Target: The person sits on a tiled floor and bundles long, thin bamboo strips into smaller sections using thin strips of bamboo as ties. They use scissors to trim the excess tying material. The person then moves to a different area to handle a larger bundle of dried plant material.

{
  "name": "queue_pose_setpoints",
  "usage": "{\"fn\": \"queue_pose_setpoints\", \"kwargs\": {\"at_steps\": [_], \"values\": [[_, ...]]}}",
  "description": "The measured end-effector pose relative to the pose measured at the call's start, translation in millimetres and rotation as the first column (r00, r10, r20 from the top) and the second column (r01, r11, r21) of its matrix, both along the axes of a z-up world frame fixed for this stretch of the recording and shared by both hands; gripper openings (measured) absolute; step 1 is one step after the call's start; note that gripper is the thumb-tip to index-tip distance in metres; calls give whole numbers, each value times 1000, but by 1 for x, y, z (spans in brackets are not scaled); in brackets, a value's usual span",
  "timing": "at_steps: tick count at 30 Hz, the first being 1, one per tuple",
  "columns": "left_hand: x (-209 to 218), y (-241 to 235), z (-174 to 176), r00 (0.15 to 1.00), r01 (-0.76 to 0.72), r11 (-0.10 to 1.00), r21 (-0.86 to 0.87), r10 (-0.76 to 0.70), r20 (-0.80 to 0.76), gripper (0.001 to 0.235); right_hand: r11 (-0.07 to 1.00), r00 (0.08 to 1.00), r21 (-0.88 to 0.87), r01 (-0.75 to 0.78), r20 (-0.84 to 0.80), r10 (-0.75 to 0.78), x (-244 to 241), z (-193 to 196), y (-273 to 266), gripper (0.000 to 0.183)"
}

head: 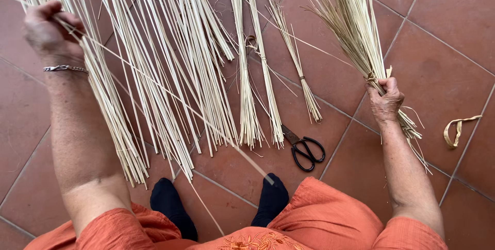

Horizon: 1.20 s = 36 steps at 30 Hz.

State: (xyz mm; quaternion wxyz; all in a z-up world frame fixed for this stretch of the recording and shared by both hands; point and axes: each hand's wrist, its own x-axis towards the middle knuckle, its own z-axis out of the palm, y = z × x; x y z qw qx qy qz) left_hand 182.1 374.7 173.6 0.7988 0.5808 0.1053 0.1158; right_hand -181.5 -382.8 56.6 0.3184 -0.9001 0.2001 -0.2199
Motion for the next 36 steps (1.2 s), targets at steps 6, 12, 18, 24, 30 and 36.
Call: {"fn": "queue_pose_setpoints", "kwargs": {"at_steps": [6,12,18,24,30,36], "values": [[-17,-146,1,941,300,932,-205,-324,-94,17,990,995,111,-91,-19,93,13,18,36,23],[-4,-250,-23,907,394,878,-273,-419,-36,23,964,981,194,-180,-38,190,13,29,63,21],[23,-297,-41,878,425,792,-440,-478,-12,21,955,970,195,-223,-57,238,8,26,65,24],[34,-296,-52,894,445,843,-301,-436,100,26,954,967,200,-225,-74,243,7,26,64,24],[40,-242,-46,973,224,928,-299,-231,12,19,923,974,360,-135,-124,191,9,26,47,25],[39,-129,-23,999,22,958,-287,-10,44,29,966,975,238,-101,-168,143,0,5,7,27]]}}
